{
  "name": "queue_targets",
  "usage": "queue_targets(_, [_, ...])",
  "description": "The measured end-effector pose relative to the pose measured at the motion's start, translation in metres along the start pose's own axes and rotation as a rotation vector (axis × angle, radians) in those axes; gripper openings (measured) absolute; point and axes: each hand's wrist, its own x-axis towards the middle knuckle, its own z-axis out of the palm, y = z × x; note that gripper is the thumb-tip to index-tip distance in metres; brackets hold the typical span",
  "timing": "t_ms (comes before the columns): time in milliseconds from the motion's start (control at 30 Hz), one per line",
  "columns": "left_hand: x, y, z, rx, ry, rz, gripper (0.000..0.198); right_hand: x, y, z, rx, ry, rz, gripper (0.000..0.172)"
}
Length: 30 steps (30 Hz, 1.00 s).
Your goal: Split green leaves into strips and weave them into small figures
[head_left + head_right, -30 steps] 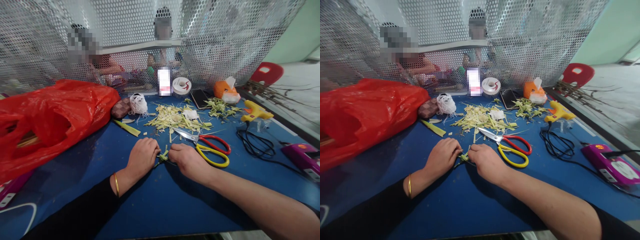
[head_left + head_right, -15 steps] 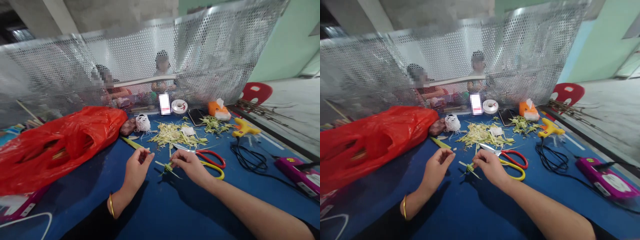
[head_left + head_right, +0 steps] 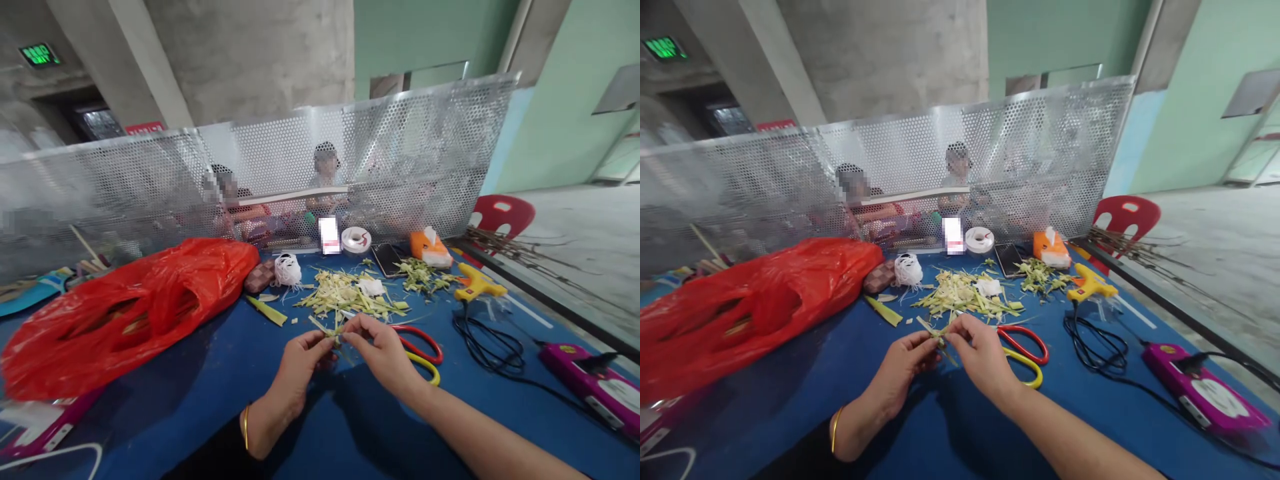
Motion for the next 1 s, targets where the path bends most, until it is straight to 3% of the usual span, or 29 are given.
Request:
queue_targets(133, [0.011,0.004,-0.013,0.202,0.061,0.19,0.025,0.005,-0.001,-0.005,0.016,0.139,0.022,0.016])
queue_targets(233, [0.014,0.005,-0.022,0.408,0.057,0.295,0.017,0.008,0.001,-0.009,-0.072,0.189,-0.047,0.011])
queue_targets(333, [0.01,0.005,-0.024,0.559,-0.008,0.367,0.015,0.007,0.004,-0.008,-0.189,0.052,-0.138,0.007])
queue_targets(433, [0.003,0.006,-0.02,0.661,-0.088,0.386,0.018,0.005,0.008,-0.002,-0.206,-0.096,-0.078,0.006])
queue_targets(533, [-0.001,0.005,-0.014,0.701,-0.184,0.33,0.02,0.003,0.014,0.006,-0.096,-0.136,0.043,0.006])
queue_targets(700, [0.002,0.0,-0.014,0.565,-0.219,0.21,0.019,0.003,0.015,0.011,0.194,-0.038,0.226,0.011])
queue_targets(1000, [0.004,0.005,-0.015,0.201,-0.154,0.002,0.018,0.003,0.007,0.004,0.044,-0.012,0.13,0.015])
